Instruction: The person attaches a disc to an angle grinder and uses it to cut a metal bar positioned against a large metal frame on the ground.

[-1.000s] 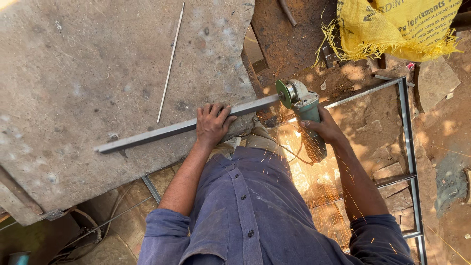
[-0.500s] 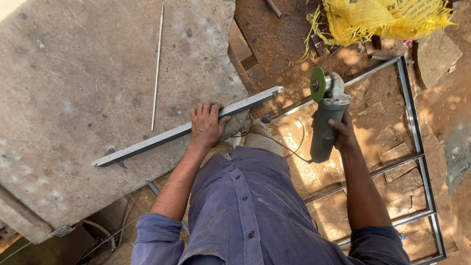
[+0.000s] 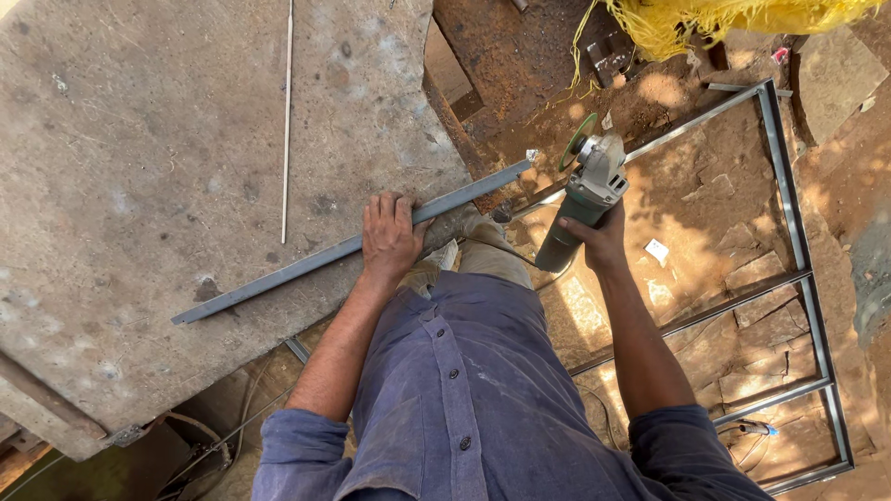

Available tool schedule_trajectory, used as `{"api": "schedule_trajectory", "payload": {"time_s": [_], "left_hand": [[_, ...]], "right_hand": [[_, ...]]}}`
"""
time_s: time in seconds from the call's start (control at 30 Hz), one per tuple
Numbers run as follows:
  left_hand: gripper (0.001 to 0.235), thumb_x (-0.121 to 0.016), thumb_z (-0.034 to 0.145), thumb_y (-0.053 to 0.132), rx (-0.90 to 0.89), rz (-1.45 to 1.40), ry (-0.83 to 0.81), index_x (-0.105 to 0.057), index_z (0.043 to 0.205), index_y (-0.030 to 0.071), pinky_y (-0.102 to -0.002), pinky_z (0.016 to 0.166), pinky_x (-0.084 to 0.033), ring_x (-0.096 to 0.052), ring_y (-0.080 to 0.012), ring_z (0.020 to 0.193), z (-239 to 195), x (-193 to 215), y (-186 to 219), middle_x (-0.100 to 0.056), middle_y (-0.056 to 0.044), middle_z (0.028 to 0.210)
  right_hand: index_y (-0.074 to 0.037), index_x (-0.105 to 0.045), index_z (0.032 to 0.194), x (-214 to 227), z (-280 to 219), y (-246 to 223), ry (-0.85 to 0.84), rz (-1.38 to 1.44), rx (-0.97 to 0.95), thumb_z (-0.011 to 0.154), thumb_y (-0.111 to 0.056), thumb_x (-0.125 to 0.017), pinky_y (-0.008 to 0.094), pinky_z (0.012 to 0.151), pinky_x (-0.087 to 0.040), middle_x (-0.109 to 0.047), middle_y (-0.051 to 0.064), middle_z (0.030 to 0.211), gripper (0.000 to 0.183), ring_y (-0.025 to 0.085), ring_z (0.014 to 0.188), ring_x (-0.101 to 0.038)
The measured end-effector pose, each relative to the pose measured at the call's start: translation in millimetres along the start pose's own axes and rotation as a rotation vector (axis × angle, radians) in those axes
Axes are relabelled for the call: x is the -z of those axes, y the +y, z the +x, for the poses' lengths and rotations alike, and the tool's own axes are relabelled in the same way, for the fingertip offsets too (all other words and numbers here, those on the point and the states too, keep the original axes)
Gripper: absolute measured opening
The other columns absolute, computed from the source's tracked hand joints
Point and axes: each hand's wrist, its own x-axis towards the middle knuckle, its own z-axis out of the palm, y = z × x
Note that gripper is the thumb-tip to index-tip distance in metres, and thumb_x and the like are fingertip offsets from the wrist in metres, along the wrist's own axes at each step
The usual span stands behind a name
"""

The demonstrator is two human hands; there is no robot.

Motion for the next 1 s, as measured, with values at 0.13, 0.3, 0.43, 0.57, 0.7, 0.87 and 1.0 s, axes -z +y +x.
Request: {"api": "schedule_trajectory", "payload": {"time_s": [0.13, 0.3, 0.43, 0.57, 0.7, 0.87, 1.0], "left_hand": [[0.042, -0.082, 0.088, 0.034, -0.002, 0.005, 0.018, -0.064, 0.113, 0.005, -0.047, 0.087, -0.046, -0.055, -0.0316, 0.104, -0.2, 1.4, 0.3, -0.056, -0.012, 0.109], [0.045, -0.076, 0.086, 0.044, -0.068, 0.124, 0.062, -0.068, 0.114, 0.011, -0.047, 0.086, -0.045, -0.057, -0.0284, 0.105, 2.5, 9.8, -2.9, -0.060, -0.009, 0.112], [0.043, -0.072, 0.098, 0.042, -0.200, 0.161, 0.019, -0.070, 0.118, 0.004, -0.045, 0.085, -0.048, -0.061, -0.0293, 0.102, 7.8, 13.0, -12.4, -0.065, -0.012, 0.111], [0.044, -0.067, 0.102, 0.037, -0.414, 0.262, 0.042, -0.069, 0.119, -0.003, -0.042, 0.081, -0.053, -0.066, -0.0296, 0.100, 7.4, 13.9, -22.9, -0.069, -0.015, 0.112], [0.042, -0.065, 0.105, 0.036, -0.426, 0.292, 0.079, -0.069, 0.120, -0.004, -0.041, 0.080, -0.056, -0.068, -0.0287, 0.100, 8.9, 11.7, -26.7, -0.069, -0.015, 0.111], [0.041, -0.063, 0.106, 0.035, -0.392, 0.266, 0.051, -0.070, 0.120, -0.003, -0.041, 0.079, -0.056, -0.068, -0.0286, 0.099, 7.7, 5.5, -30.5, -0.070, -0.015, 0.111], [0.041, -0.062, 0.106, 0.036, -0.401, 0.257, 0.070, -0.069, 0.120, -0.003, -0.041, 0.080, -0.056, -0.068, -0.0289, 0.099, 9.3, 4.8, -33.1, -0.070, -0.016, 0.111]], "right_hand": [[-0.006, -0.043, 0.142, -10.5, 1.5, -1.3, 0.019, -0.043, 0.062, 0.070, 0.007, -0.087, 0.040, 0.104, -0.059, -0.065, 0.011, 0.129, 0.085, 0.023, 0.118, -0.067], [-0.004, -0.044, 0.142, -20.9, -1.5, -0.5, 0.029, -0.157, 0.099, 0.072, 0.004, -0.088, 0.039, 0.105, -0.058, -0.064, 0.010, 0.130, 0.083, 0.022, 0.119, -0.066], [-0.002, -0.045, 0.141, -18.7, -6.1, -2.5, 0.024, -0.017, 0.029, 0.073, 0.000, -0.086, 0.042, 0.100, -0.059, -0.065, 0.014, 0.126, 0.079, 0.026, 0.115, -0.068], [0.002, -0.050, 0.134, -8.0, -5.1, -18.7, -0.106, 0.165, -0.153, 0.079, -0.017, -0.083, 0.048, 0.083, -0.066, -0.068, 0.020, 0.110, 0.067, 0.034, 0.095, -0.074], [0.001, -0.052, 0.134, -2.8, -6.5, -34.9, -0.246, 0.299, -0.211, 0.082, -0.035, -0.083, 0.046, 0.079, -0.066, -0.070, 0.022, 0.108, 0.071, 0.034, 0.091, -0.075], [0.002, -0.053, 0.136, -0.1, -5.1, -44.4, -0.355, 0.320, -0.253, 0.090, -0.048, -0.080, 0.045, 0.077, -0.065, -0.070, 0.024, 0.106, 0.074, 0.034, 0.091, -0.075], [-0.004, -0.047, 0.136, -1.6, -2.6, -45.2, -0.310, 0.097, -0.281, 0.086, -0.053, -0.077, 0.047, 0.075, -0.066, -0.069, 0.019, 0.105, 0.076, 0.030, 0.088, -0.074]]}}
